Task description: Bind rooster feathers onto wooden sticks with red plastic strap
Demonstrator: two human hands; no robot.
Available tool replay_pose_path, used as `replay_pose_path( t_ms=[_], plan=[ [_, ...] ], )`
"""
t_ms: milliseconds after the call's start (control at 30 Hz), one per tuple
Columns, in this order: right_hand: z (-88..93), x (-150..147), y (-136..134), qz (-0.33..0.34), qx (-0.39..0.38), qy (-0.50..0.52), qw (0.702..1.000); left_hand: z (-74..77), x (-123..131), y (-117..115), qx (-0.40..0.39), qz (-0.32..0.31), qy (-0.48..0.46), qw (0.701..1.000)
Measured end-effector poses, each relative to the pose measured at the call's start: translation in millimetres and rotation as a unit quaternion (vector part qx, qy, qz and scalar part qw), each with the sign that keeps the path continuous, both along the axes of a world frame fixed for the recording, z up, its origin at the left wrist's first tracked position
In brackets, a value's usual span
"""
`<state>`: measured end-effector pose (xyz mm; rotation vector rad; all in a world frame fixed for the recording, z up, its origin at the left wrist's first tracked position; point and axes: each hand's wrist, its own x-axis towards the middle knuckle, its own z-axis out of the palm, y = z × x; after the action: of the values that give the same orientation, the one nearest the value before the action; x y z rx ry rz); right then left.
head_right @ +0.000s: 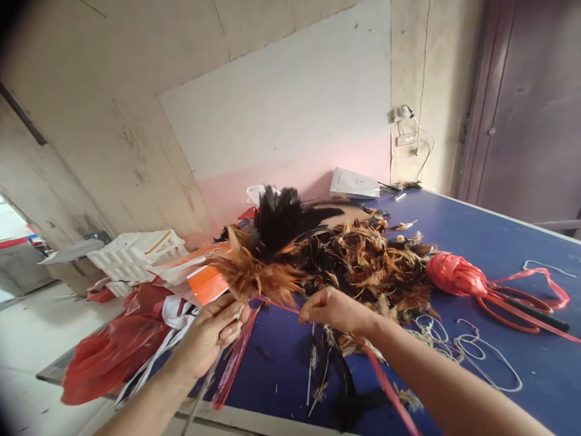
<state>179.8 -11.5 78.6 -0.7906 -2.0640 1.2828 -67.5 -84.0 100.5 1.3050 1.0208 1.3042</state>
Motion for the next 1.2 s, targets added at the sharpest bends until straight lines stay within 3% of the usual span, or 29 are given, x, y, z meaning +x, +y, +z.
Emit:
replay_pose_path(
  t_ms=[33, 100, 433, 667, 900, 1067, 1200],
  plan=[
    [-4.1, -1, -9, -0.012, 0.074, -0.025, 0.997, -3.2, 3, 3, -0.019, 0.008, -0.048, 0.999],
    [-7.5, 0, -26, -0.004, 0.034, -0.017, 0.999, -10.4, 8, 9, -0.041, 0.026, -0.098, 0.994],
    [-7.8, 2, -77, -0.157, 0.036, -0.014, 0.987, -44.5, 46, 26, -0.070, 0.065, -0.122, 0.988],
    [-4.7, -22, -99, -0.121, 0.136, 0.024, 0.983, -59.9, 67, 31, -0.094, 0.105, -0.122, 0.983],
    [8.0, -25, -102, -0.113, 0.146, 0.037, 0.982, -65.3, 71, 34, -0.114, 0.078, -0.135, 0.981],
    [-2.6, -5, -89, -0.141, 0.131, -0.024, 0.981, -65.5, 71, 40, -0.145, 0.081, -0.186, 0.968],
    [-8.9, 18, -82, -0.172, 0.131, -0.087, 0.972, -63.4, 64, 58, -0.161, 0.045, -0.247, 0.955]
  ],
)
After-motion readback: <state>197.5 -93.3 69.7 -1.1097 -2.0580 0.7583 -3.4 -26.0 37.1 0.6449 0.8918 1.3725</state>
